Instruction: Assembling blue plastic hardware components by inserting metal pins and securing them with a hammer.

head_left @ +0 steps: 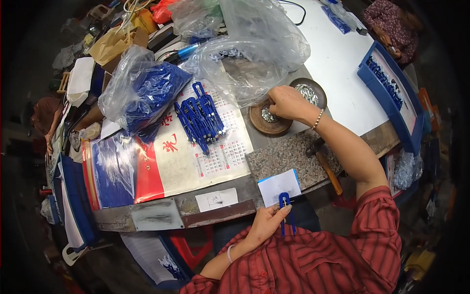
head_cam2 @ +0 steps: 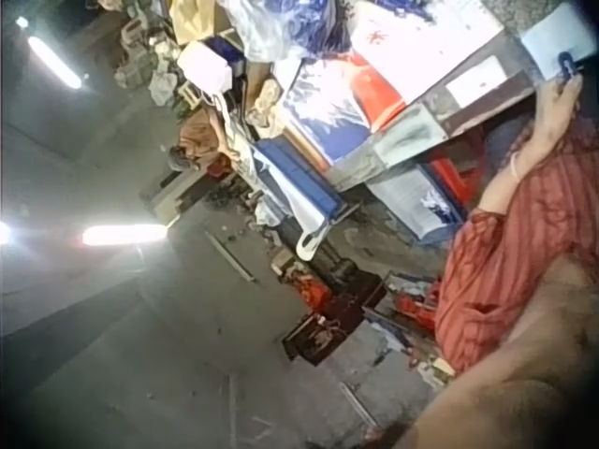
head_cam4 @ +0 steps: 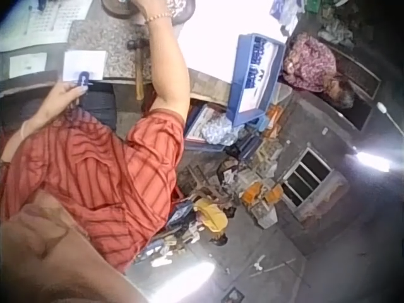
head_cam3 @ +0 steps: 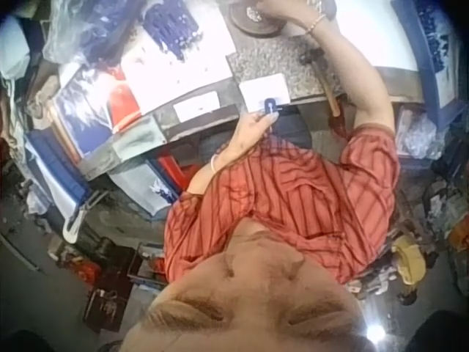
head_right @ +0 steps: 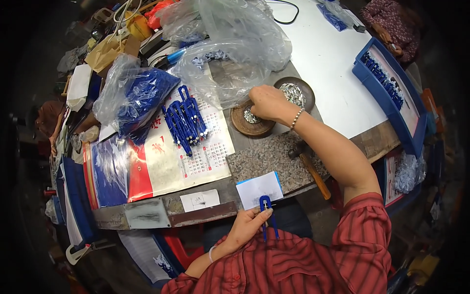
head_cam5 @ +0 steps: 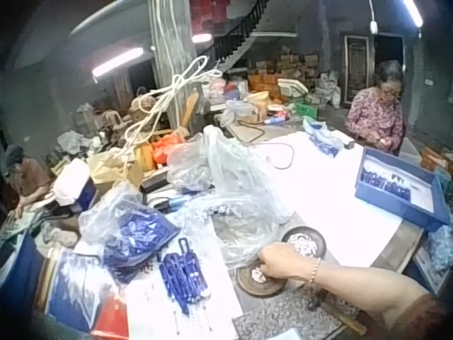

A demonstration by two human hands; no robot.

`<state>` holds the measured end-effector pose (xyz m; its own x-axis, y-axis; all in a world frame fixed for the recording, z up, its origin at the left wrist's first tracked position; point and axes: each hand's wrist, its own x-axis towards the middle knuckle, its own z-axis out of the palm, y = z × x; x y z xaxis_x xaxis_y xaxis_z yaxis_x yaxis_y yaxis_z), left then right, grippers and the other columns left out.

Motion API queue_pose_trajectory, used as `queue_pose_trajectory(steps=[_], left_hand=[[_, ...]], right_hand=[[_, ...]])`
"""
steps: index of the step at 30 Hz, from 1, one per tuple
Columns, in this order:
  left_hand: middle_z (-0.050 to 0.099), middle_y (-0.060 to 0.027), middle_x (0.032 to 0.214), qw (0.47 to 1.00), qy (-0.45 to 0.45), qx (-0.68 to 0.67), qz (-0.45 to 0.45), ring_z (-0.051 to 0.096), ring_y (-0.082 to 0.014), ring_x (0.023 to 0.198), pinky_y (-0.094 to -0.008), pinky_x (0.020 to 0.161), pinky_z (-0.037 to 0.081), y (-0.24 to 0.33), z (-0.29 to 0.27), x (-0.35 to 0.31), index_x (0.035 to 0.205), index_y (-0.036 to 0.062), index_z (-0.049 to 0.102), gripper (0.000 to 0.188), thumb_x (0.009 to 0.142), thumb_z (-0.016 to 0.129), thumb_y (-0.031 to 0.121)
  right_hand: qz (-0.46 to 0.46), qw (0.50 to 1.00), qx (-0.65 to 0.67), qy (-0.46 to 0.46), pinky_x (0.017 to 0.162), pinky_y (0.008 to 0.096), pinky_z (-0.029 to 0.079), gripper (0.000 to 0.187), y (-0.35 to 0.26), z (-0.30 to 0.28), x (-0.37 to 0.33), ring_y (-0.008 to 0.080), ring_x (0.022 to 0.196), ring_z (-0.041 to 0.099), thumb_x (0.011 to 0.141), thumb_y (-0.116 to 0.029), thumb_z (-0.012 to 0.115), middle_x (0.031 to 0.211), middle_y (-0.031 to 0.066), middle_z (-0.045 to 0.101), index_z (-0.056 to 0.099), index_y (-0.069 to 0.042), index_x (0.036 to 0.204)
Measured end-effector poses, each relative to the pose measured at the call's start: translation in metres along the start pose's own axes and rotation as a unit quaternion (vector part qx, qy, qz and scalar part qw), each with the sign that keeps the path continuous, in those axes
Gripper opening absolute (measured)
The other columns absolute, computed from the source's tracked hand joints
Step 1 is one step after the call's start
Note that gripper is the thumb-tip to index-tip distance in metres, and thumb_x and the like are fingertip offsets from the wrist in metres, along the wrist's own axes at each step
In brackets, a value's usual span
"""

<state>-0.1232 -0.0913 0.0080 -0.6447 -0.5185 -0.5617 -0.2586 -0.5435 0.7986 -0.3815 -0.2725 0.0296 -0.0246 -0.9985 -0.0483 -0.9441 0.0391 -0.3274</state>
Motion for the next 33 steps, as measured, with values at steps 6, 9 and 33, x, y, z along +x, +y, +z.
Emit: queue_pose_trajectory(steps=[6,9,33], left_hand=[[0.055,0.0019,0.061,0.998,0.022,0.045,-0.049,0.048,-0.0045,0.054,-0.0231,0.047,0.036,0.021,0.001,0.001,0.073,0.0037,0.061,0.030,0.090,0.061,0.028],[0.054,0.0009,0.058,0.994,0.051,0.096,-0.009,0.046,-0.0057,0.050,-0.0224,0.045,0.034,0.028,0.005,-0.004,0.070,0.0035,0.059,0.032,0.090,0.060,0.028],[0.053,0.0027,0.059,1.000,0.013,-0.025,0.005,0.045,-0.0029,0.052,-0.0220,0.046,0.035,0.000,0.001,0.005,0.079,-0.0006,0.062,0.034,0.090,0.061,0.032]], right_hand=[[-0.053,0.992,-0.080,-0.079,0.063,0.0421,0.051,0.010,0.000,0.003,0.011,0.0331,0.072,0.065,0.067,-0.009,0.064,0.073,0.0179,0.065,0.067,-0.003,0.074],[-0.107,0.993,-0.032,0.036,0.058,0.0418,0.051,0.012,-0.002,0.026,0.030,0.0323,0.069,0.065,0.066,-0.016,0.066,0.070,0.0164,0.065,0.068,-0.005,0.072],[0.187,0.659,0.723,-0.092,0.057,0.0235,0.051,0.011,-0.063,-0.045,-0.168,0.0143,0.061,0.061,0.083,-0.003,0.063,0.080,0.0121,0.062,0.054,0.002,0.086]])
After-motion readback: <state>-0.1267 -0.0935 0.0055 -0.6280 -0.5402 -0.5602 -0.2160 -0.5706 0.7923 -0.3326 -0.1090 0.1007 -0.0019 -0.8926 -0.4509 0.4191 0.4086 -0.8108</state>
